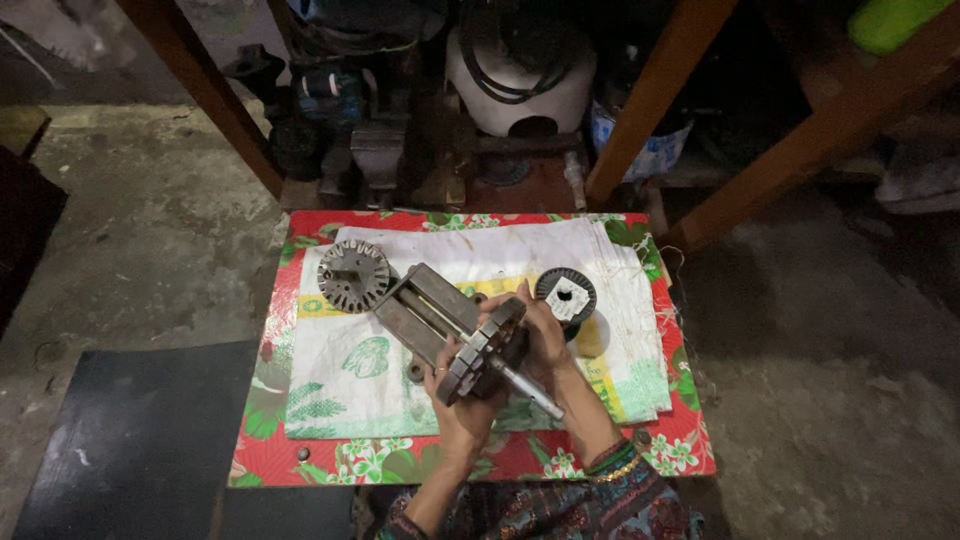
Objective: The person winds copper wire by hand around the slots of a motor armature, rotating the component and adjusting the wire as they work. They occasionally pause to reposition the armature or pull the wire taut.
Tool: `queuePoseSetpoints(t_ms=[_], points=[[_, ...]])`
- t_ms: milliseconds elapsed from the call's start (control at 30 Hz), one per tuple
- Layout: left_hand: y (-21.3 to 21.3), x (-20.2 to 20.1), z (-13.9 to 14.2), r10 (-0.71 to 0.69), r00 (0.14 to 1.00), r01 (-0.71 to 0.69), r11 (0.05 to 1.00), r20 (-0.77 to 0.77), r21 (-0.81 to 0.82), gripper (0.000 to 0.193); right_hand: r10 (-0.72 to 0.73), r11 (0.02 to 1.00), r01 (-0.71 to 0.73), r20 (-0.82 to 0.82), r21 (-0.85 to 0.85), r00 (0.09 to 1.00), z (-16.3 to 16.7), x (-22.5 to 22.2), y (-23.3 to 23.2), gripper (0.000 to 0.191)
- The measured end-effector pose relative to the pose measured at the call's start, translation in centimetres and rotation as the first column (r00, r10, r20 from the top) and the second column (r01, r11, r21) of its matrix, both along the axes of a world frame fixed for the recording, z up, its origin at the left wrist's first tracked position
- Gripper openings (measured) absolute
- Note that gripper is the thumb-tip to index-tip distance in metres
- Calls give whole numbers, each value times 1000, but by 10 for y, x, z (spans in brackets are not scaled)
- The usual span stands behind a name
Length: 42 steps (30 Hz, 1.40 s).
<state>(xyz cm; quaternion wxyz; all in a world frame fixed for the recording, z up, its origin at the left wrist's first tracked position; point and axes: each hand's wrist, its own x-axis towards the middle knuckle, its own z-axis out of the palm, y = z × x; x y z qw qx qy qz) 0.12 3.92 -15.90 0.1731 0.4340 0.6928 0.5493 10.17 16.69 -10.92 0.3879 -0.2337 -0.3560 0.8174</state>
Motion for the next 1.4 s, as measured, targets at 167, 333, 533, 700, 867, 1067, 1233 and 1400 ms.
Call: queuePoseSetpoints(t_ms=[167, 333, 533, 700, 867, 1067, 1233, 1400], points=[[-1, -11, 16, -95, 955, 114, 992, -280, 51, 56, -59, 997, 61, -45, 40, 997, -5, -4, -2, 47], [-7, -6, 29, -143, 986, 147, 988, -85, 39, 54, -147, 984, 152, -66, 93, 987, 0, 1, -14, 41], [2, -8, 33, -200, 970, 198, 980, -141, -30, 68, -261, 965, 256, -72, -63, 963, 4, 3, -17, 35], [22, -25, 42, -232, 930, 206, 971, -285, -119, 76, -293, 956, 291, -120, -35, 949, 11, -11, 0, 29], [38, -36, 49, -234, 944, 231, 972, 232, 41, 63, -353, 933, 353, 10, -65, 936, 15, -26, 18, 26], [45, -40, 39, -152, 972, 166, 984, -181, 66, 84, -391, 916, 380, 79, 132, 917, -25, -26, 31, 31], [51, -41, 15, -192, 952, 179, 981, -237, -76, 61, -356, 923, 307, 217, 230, 909, -19, -15, 40, 50], [42, -52, 17, -401, 824, 368, 916, 399, 160, 89, -512, 764, 216, 369, 608, 775, 42, 23, 3, 49]])
